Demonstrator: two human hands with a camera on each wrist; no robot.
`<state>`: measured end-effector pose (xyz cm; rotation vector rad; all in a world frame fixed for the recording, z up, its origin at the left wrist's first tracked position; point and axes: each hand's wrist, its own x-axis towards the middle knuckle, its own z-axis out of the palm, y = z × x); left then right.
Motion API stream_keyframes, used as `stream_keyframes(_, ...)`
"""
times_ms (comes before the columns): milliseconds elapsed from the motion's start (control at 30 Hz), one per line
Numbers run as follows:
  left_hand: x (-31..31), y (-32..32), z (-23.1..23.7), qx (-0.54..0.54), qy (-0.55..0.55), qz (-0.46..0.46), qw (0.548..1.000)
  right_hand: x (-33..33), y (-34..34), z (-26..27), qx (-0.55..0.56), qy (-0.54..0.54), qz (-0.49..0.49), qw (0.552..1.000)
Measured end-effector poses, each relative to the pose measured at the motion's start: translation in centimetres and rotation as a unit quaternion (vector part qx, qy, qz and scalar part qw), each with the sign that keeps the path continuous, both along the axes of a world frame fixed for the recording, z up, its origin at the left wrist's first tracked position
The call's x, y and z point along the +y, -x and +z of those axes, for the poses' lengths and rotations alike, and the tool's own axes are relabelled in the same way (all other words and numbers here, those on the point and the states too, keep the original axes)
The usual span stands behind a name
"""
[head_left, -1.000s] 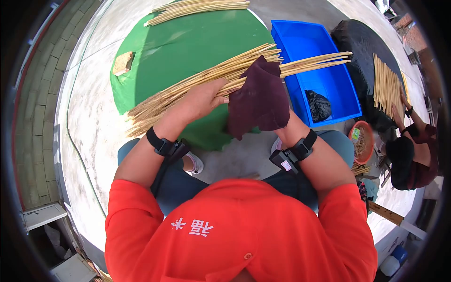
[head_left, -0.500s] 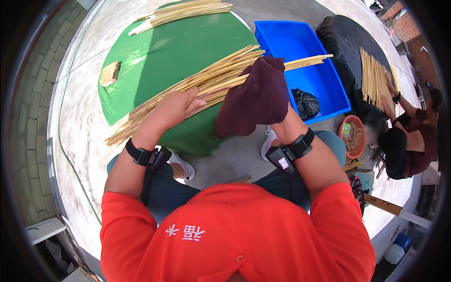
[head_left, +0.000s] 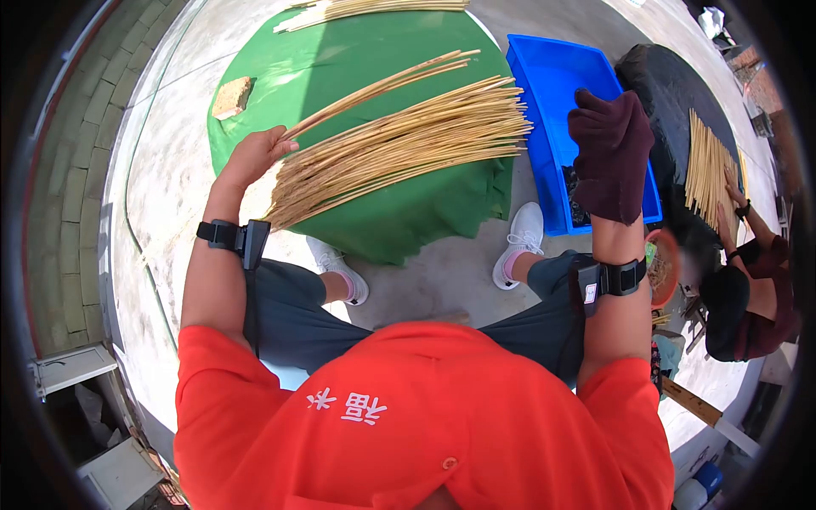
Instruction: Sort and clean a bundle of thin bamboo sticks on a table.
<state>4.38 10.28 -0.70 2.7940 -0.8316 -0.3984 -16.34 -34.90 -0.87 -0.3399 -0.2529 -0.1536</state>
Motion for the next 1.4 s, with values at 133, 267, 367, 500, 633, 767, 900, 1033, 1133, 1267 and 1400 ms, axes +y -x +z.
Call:
stream_keyframes(133, -2.4, -0.7, -0.4, 0.029, 0.013, -0.006, 0.999, 6.6, 0.1, 1.1, 0.07, 0.278, -0.106, 0.952)
stream_keyframes(267, -4.0, -3.4, -2.6, 0.067, -0.013, -0.017, 0.998, 10.8, 2.0, -1.3, -0.007, 0.61, -0.261, 0.748)
stream_keyframes(367, -4.7, -5.8, -6.0, 0.05, -0.055, -0.041, 0.996, 11.3, 2.6, 1.8, 0.226, 0.376, 0.12, 0.891)
stream_keyframes(500, -5.4, -8.3, -11.3, 0.047, -0.028, -0.061, 0.997, 11.7, 2.1, 1.1, 0.181, 0.49, 0.083, 0.849)
stream_keyframes(633, -6.6, -9.4, -13.2, 0.022, -0.054, -0.063, 0.996, 12.2, 1.4, 0.0, 0.102, 0.622, 0.059, 0.774)
stream_keyframes(767, -7.4, -10.2, -15.0, 0.026, -0.066, -0.067, 0.995, 12.9, 1.2, -0.3, 0.135, 0.626, 0.082, 0.764)
stream_keyframes(900, -7.6, -9.9, -15.5, 0.047, -0.118, -0.076, 0.989, 13.7, 0.2, -1.1, 0.044, 0.599, -0.002, 0.799)
stream_keyframes(1033, -7.1, -9.1, -17.1, 0.057, -0.039, -0.074, 0.995, 14.4, 0.7, 0.9, 0.363, 0.393, 0.212, 0.818)
stream_keyframes(1133, -7.9, -6.6, -16.1, 0.008, -0.045, -0.071, 0.996, 14.5, 0.8, 0.9, 0.347, 0.419, 0.208, 0.813)
stream_keyframes(1267, -7.8, -5.4, -16.6, -0.033, -0.098, -0.05, 0.993, 14.5, 1.2, 0.4, 0.32, 0.443, 0.19, 0.816)
stream_keyframes(1400, -7.7, -6.3, -17.0, -0.02, -0.104, -0.004, 0.994, 14.4, 1.1, 0.4, 0.338, 0.425, 0.211, 0.813)
